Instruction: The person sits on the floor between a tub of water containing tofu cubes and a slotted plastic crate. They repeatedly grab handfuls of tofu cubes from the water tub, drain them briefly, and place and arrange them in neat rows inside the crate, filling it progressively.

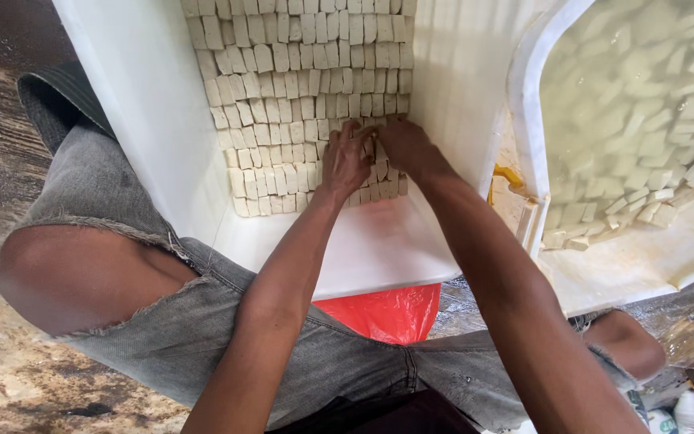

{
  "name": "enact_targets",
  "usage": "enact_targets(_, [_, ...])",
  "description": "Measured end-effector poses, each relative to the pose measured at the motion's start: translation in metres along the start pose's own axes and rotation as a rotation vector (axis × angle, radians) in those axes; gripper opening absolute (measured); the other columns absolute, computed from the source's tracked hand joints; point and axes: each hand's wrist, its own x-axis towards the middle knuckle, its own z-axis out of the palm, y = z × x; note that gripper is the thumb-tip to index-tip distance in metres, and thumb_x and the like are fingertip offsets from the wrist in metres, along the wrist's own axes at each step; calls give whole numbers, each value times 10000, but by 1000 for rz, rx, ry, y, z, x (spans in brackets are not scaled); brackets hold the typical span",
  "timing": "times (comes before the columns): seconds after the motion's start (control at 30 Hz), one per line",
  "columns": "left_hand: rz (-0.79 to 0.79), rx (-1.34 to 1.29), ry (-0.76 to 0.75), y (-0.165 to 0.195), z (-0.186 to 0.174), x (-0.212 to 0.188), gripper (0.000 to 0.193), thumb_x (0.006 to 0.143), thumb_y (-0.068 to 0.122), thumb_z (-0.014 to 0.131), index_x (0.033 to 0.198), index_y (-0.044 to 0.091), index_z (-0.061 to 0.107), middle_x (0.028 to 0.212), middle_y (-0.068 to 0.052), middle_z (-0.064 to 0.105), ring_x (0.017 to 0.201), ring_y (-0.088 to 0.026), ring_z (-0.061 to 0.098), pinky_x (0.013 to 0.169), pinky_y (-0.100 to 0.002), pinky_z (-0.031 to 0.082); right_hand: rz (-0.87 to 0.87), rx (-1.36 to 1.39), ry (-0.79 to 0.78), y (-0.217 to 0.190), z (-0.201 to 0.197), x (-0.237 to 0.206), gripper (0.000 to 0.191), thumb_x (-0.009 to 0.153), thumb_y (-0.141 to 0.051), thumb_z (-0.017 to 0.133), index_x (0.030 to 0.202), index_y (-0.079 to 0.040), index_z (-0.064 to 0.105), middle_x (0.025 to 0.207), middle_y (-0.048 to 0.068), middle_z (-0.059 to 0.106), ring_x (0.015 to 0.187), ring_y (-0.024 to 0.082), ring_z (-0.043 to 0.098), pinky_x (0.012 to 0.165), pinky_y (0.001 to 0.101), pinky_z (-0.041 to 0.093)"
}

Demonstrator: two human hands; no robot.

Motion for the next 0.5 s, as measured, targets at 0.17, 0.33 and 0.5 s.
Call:
enact_targets(0.17, [35, 68, 52, 5, 8, 8, 379, 808, 163, 848, 1165, 144, 721, 1239, -48, 673, 1090, -322, 566, 902, -489, 478, 190, 105, 154, -16, 26, -19, 468, 795, -60, 784, 1239, -41, 637, 1213, 232, 601, 1191, 420, 580, 1010, 523, 499])
enact_targets(0.33, [-27, 163, -47, 2, 13, 10, 412, 806, 253, 887, 1171, 146, 731, 1182, -37, 693, 1117, -293, 557, 940, -462, 463, 318, 182, 140, -17, -5, -16, 532, 694, -60, 842, 1188, -14, 648, 1304, 232, 563, 1211, 417, 568, 941, 472, 549])
enact_targets(0.5, [137, 65, 48, 1, 11, 13, 573, 695, 144, 866, 1255, 160, 743, 1261, -35, 706, 1126, -286, 557, 904, -454, 432, 499, 387, -72, -9, 8, -5, 493, 760, -220, 848, 1163, -5, 660, 1137, 238, 694, 1098, 407, 684, 955, 476, 567])
